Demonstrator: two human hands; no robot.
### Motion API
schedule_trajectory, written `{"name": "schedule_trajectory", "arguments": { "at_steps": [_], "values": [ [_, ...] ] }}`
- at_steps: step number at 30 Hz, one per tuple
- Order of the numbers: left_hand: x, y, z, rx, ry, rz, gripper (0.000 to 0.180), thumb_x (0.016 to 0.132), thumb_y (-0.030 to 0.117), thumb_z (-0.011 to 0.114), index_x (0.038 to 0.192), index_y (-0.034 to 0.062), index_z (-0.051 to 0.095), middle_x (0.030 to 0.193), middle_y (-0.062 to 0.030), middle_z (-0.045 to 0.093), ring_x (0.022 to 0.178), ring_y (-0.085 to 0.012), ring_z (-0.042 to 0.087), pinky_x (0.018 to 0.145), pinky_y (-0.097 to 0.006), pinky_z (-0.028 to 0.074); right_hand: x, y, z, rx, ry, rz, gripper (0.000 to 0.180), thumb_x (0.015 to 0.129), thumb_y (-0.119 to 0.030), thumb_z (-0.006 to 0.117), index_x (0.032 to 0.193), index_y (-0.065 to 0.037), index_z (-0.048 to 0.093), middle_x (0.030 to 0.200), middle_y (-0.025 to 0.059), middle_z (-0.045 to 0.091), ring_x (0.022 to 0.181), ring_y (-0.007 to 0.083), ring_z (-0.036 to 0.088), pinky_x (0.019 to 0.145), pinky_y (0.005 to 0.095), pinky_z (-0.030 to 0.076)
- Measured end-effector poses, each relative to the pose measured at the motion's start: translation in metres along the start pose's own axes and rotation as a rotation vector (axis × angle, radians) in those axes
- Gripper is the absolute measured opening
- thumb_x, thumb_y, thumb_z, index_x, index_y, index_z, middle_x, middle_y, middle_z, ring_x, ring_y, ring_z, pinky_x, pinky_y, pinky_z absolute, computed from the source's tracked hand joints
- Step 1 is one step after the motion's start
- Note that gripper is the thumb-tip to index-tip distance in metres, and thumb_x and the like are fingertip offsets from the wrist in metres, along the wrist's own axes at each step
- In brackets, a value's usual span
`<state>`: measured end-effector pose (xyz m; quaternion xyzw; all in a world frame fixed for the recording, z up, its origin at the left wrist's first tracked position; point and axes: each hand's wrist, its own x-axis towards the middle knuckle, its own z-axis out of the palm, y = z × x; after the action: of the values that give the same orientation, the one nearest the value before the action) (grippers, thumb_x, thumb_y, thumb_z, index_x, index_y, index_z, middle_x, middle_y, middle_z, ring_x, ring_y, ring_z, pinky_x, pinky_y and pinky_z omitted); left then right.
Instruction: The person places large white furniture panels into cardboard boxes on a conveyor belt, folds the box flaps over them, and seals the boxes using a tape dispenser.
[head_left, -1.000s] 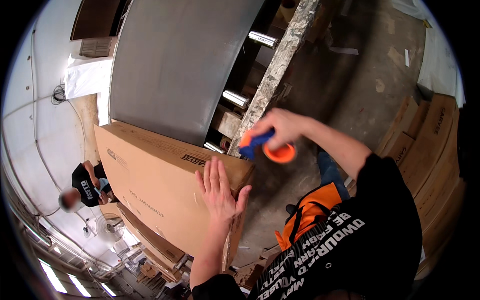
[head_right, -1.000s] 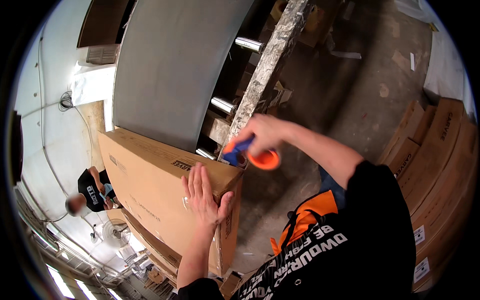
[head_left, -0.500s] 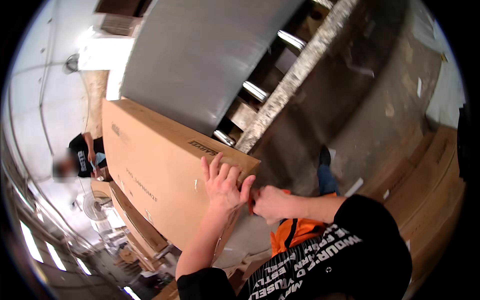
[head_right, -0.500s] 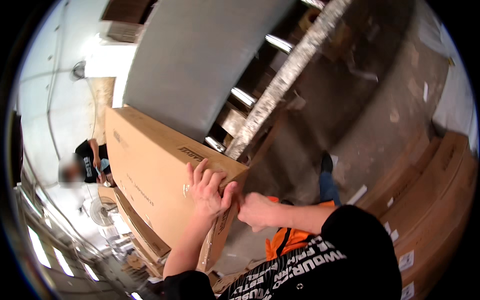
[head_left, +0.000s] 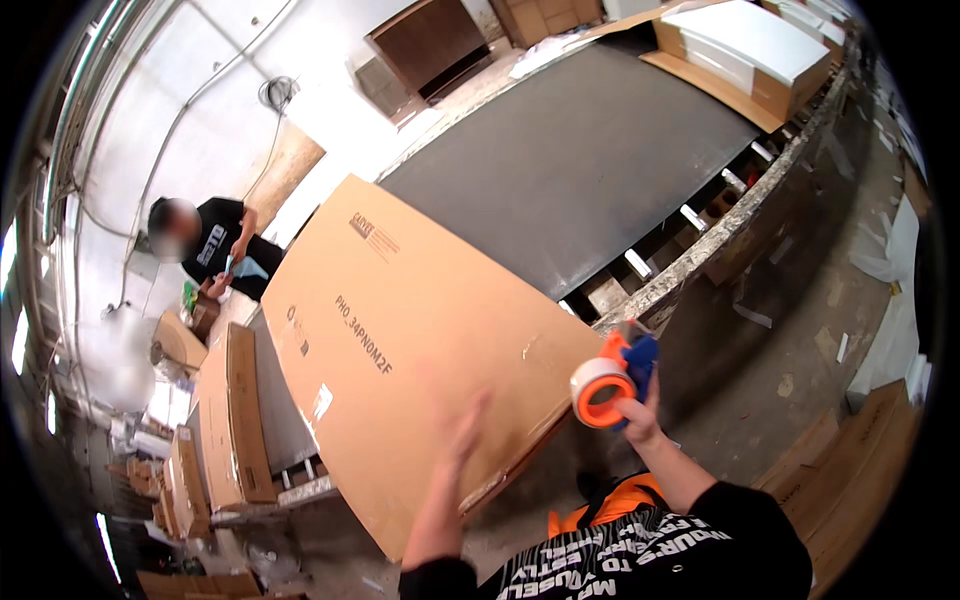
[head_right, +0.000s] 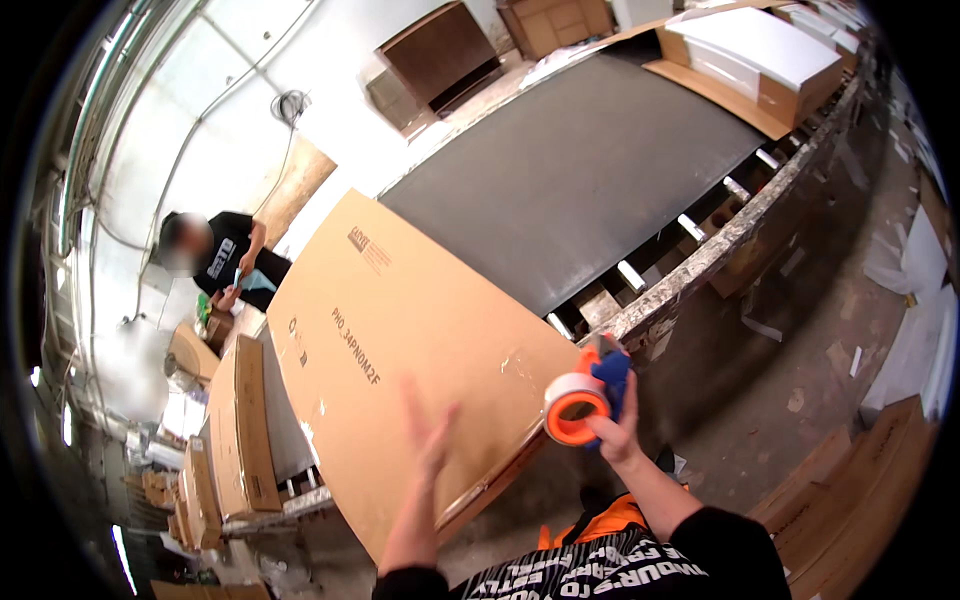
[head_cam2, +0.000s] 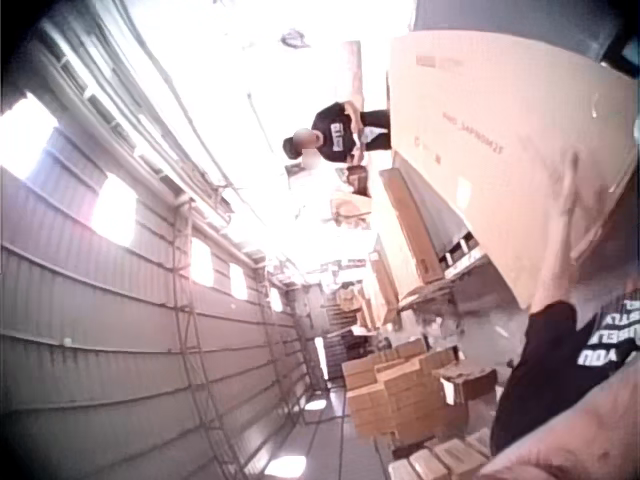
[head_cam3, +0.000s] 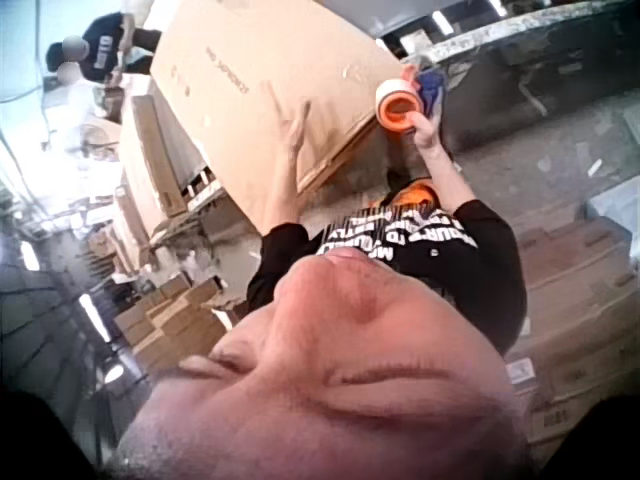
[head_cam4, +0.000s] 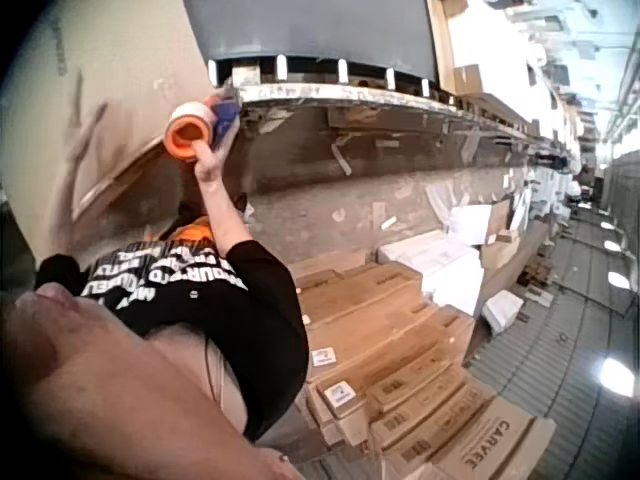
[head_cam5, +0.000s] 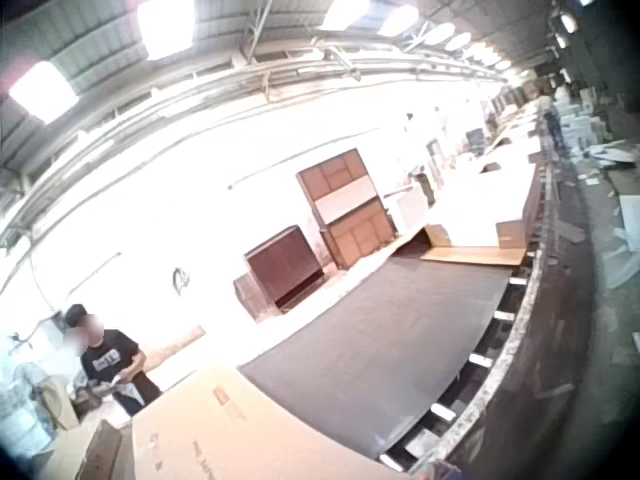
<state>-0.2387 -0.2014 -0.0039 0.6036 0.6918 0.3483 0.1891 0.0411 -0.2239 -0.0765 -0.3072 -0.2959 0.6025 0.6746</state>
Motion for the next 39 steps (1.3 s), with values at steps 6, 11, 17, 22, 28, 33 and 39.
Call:
{"name": "schedule_trajectory", "arguments": {
  "at_steps": [6,11,17,22,28,33,39],
  "values": [
    [-0.179,-0.127,-0.196,-0.393,0.713,-0.349,0.068,0.085,0.023,0.07,0.144,0.0042,0.04,0.147,-0.0281,0.036,0.129,-0.0435,0.043,0.103,-0.047,0.044,0.031,0.06,0.026,-0.234,0.157,-0.303,0.084,0.057,-0.024,0.061,0.136,0.0,0.044,0.138,0.0124,0.034,0.132,0.0261,0.035,0.114,0.0362,0.025],
    [-0.097,-0.059,-0.011,-0.636,0.129,-0.47,0.072,0.087,0.026,0.066,0.147,0.0061,0.032,0.15,-0.0245,0.032,0.134,-0.0386,0.037,0.107,-0.045,0.037,0.022,0.051,0.022,-0.617,0.188,-0.267,0.091,0.054,-0.033,0.063,0.138,-0.005,0.044,0.138,0.0151,0.034,0.135,0.0328,0.028,0.116,0.0411,0.016],
    [-0.054,-0.01,0.093,-0.728,-0.298,-0.458,0.077,0.09,0.03,0.063,0.151,0.0085,0.021,0.155,-0.0203,0.026,0.14,-0.0328,0.028,0.111,-0.041,0.028,0.152,0.037,0.028,-0.631,-0.063,-0.194,0.086,0.061,-0.032,0.062,0.139,-0.001,0.043,0.134,0.016,0.04,0.131,0.0297,0.035,0.114,0.0392,0.023],
    [-0.091,0.043,0.15,-0.816,-0.572,-0.533,0.081,0.092,0.033,0.059,0.154,0.0104,0.012,0.158,-0.0167,0.022,0.145,-0.028,0.021,0.114,-0.039,0.021,0.454,0.01,0.027,-0.175,-0.116,0.136,0.026,0.068,-0.011,0.061,0.091,-0.001,0.061,0.087,0.0081,0.062,0.077,0.0178,0.06,0.065,0.034,0.051],
    [-0.034,0.076,0.14,-1.156,-0.844,-0.269,0.07,0.099,0.022,0.056,0.154,0.007,0.016,0.157,-0.0118,0.028,0.143,-0.0223,0.03,0.109,-0.037,0.035,0.349,-0.021,0.176,-0.288,-0.543,0.05,0.039,0.066,-0.016,0.054,0.103,-0.003,0.057,0.082,0.0003,0.051,0.072,0.0082,0.046,0.061,0.0236,0.038],
    [-0.087,-0.061,-0.007,-1.164,0.731,-0.67,0.024,0.093,0.026,0.06,0.104,0.0053,0.063,0.101,-0.0088,0.067,0.091,-0.0231,0.065,0.083,-0.036,0.055,0.205,-0.011,0.063,-0.228,-0.428,0.014,0.076,0.07,-0.014,0.055,0.142,0.001,0.037,0.132,0.0118,0.051,0.12,0.0211,0.052,0.105,0.0352,0.039],
    [-0.094,-0.264,-0.162,-0.827,1.172,-0.681,0.083,0.092,0.061,0.052,0.145,0.0009,0.032,0.142,-0.0131,0.04,0.127,-0.0293,0.04,0.105,-0.039,0.032,0.154,0.034,-0.021,-0.171,0.186,-0.238,0.054,0.075,-0.011,0.051,0.128,0.002,0.05,0.119,0.0095,0.058,0.11,0.0216,0.056,0.097,0.033,0.044]
  ]
}}
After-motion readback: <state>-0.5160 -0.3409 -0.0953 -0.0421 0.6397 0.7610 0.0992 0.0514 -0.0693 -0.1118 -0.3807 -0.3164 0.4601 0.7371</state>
